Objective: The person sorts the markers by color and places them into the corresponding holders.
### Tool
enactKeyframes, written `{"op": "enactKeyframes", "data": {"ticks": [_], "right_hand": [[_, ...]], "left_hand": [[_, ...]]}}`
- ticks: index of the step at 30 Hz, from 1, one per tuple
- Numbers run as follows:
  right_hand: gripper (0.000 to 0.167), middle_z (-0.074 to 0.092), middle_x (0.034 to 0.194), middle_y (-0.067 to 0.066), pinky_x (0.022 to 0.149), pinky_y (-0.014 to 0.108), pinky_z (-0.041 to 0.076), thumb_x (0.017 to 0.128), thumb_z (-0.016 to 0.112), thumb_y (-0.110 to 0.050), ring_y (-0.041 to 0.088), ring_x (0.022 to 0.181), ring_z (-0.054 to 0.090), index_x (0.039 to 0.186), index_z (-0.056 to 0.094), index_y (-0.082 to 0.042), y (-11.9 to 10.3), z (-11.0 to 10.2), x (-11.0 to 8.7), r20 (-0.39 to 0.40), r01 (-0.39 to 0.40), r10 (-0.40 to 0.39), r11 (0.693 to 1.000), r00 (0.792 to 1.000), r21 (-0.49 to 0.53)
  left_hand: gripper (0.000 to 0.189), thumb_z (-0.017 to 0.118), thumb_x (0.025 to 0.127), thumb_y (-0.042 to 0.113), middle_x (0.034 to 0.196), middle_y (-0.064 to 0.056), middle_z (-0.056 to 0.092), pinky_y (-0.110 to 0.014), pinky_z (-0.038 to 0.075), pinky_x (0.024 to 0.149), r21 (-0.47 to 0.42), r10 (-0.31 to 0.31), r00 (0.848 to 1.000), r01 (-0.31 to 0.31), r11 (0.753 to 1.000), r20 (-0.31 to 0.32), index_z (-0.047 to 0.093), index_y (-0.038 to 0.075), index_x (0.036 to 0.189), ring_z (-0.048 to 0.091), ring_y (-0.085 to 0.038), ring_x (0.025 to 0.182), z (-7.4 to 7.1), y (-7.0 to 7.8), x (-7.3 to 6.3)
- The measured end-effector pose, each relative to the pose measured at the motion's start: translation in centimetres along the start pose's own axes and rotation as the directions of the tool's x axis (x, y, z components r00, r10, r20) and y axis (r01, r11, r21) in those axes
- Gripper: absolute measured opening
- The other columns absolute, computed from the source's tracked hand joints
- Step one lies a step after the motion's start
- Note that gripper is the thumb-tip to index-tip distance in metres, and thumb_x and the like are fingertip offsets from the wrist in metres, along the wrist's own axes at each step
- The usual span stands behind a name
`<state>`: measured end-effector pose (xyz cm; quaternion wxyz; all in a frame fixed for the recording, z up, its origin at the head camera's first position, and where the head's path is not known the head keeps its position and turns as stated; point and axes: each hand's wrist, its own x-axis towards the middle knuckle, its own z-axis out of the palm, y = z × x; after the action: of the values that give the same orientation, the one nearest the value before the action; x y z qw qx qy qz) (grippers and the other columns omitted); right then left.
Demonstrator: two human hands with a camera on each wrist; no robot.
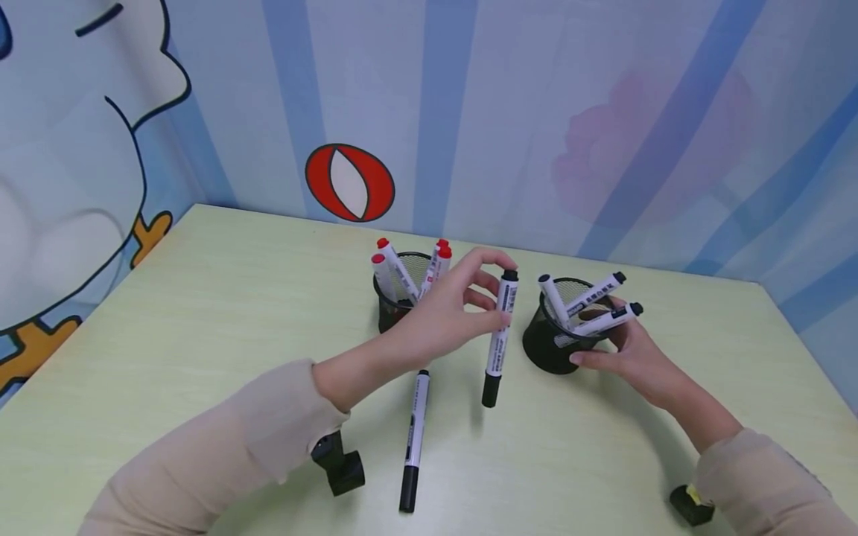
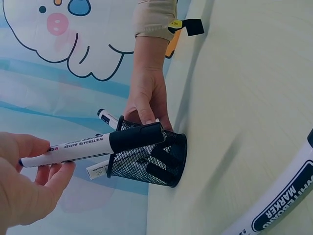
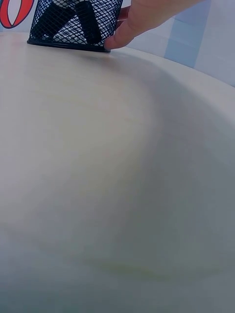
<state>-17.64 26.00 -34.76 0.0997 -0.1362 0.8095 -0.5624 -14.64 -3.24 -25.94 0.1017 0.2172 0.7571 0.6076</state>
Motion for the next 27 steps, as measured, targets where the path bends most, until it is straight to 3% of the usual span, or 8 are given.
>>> {"op": "enactKeyframes", "data": {"ticks": [3,10,27], "right_hand": [[0.082,0.039,0.134,0.016,0.092,0.025,0.035,0.079,0.072,-0.003,0.034,0.13,0.028,0.142,0.02,-0.017,0.0,0.0,0.0,0.002,-0.001,0.001,1.0,1.0,-0.004],[0.082,0.038,0.134,0.018,0.102,0.056,0.021,0.078,0.073,-0.003,0.039,0.133,0.023,0.14,0.022,-0.016,0.1,0.0,-0.1,-0.001,-0.007,0.007,1.0,1.0,0.001],[0.08,0.041,0.132,0.018,0.101,0.054,0.023,0.078,0.072,-0.001,0.037,0.131,0.027,0.14,0.023,-0.015,-0.1,0.0,0.0,-0.01,0.005,-0.005,1.0,1.0,0.006]], "left_hand": [[0.048,0.065,0.086,0.004,0.109,-0.005,0.056,-0.032,0.052,0.078,-0.006,0.006,1.0,-0.006,1.0,-0.005,0.045,0.02,0.127,0.056,-0.019,0.099,0.1,0.0,0.0],[0.047,0.064,0.087,0.004,0.11,-0.005,0.055,-0.031,0.051,0.077,-0.027,0.026,1.0,-0.026,0.999,-0.004,0.044,0.019,0.127,0.055,-0.019,0.1,0.3,0.1,0.1],[0.047,0.062,0.088,0.003,0.11,-0.007,0.053,-0.03,0.052,0.076,-0.056,0.085,0.996,-0.086,0.995,-0.022,0.044,0.018,0.128,0.054,-0.02,0.098,1.1,0.2,1.5]]}}
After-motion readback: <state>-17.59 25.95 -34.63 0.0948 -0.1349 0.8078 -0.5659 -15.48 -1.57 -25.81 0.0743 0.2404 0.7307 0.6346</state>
